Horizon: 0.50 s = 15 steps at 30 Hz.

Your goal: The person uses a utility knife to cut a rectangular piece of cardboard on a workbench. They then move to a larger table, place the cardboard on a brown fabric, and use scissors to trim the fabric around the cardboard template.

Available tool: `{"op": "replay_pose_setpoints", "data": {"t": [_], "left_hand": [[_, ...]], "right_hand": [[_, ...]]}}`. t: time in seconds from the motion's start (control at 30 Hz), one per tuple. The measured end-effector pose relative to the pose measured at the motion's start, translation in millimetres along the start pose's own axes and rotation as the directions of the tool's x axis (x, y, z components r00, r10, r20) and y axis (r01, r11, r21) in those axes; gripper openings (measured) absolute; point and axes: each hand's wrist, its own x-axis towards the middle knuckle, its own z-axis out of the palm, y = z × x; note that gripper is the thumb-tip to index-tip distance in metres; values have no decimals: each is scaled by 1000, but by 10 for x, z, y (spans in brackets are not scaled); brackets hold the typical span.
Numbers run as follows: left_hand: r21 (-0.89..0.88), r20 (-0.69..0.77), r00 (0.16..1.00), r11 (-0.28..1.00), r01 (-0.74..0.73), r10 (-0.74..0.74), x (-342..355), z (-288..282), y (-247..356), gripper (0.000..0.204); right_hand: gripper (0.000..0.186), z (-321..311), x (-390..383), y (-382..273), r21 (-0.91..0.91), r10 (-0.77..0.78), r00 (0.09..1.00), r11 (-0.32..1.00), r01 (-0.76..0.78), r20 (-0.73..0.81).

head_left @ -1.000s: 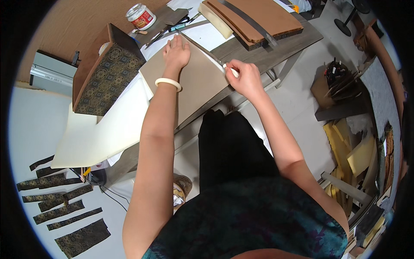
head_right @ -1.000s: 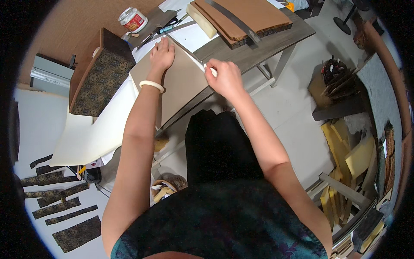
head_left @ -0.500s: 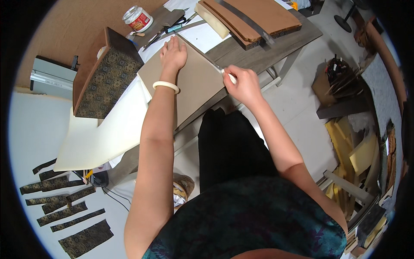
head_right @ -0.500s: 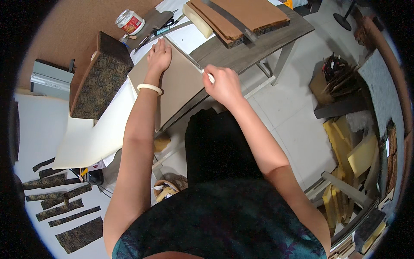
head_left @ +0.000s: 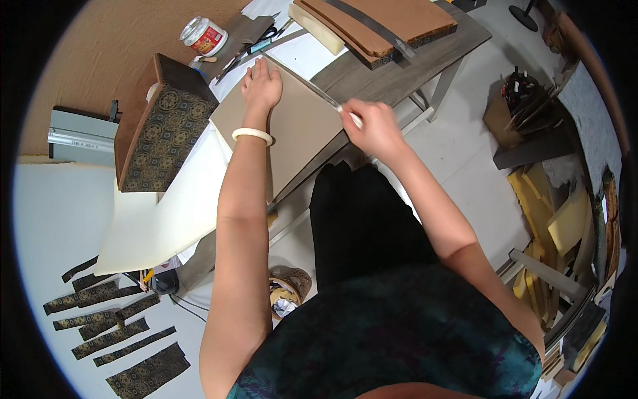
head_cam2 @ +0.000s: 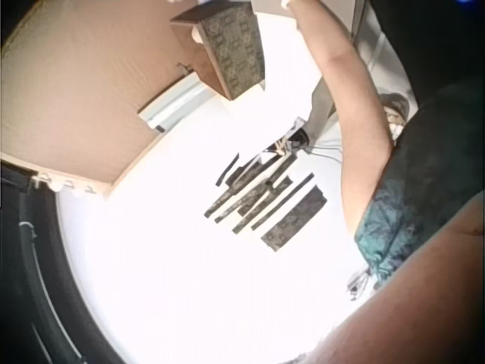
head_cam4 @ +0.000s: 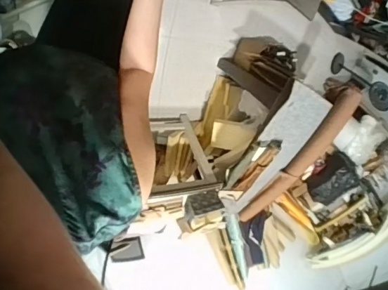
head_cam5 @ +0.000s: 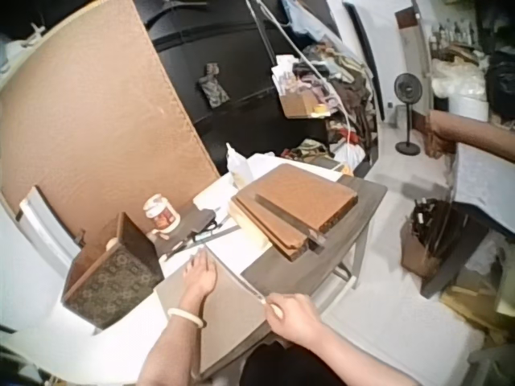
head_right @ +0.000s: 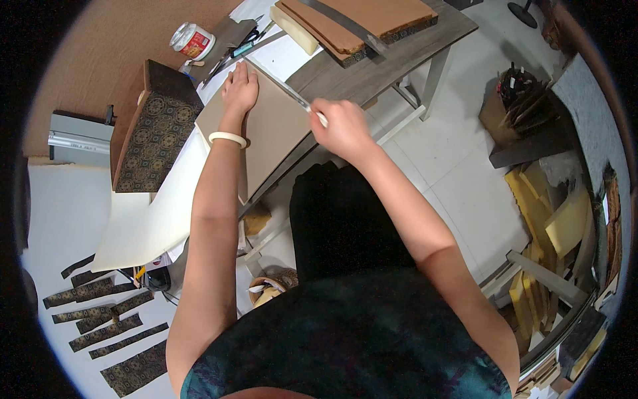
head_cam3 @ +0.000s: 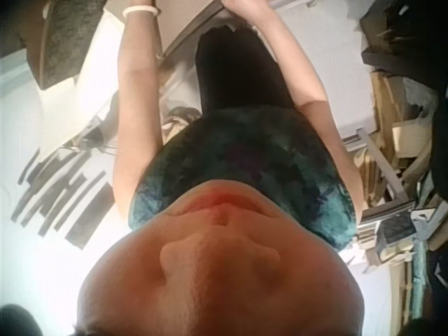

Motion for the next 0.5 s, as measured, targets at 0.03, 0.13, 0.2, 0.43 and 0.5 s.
{"op": "replay_pose_setpoints", "data": {"t": [0.03, 0.13, 0.2, 0.43, 0.5], "left_hand": [[4, 1, 1000, 1000, 5, -5, 5, -10, -13, 69], [8, -4, 1000, 1000, 4, -4, 14, -16, 1, 68], [-2, -12, 1000, 1000, -10, 10, 15, 2, 46, 68], [-5, -2, 1000, 1000, 1, -1, -50, -39, 68, 67], [-22, -28, 999, 999, -46, 45, 20, 20, 15, 68]], "right_hand": [[9, -29, -29, -25, 6, 17, 1000, 1000, -17, 5], [9, -78, -1, -79, 9, 32, 999, 999, -32, -2], [10, -12, 142, -19, -8, -5, 1000, 1000, 5, -28], [11, -144, -33, -102, -11, 120, 991, 993, -120, 64], [11, -52, 61, -64, -18, 67, 997, 998, -66, 24]]}}
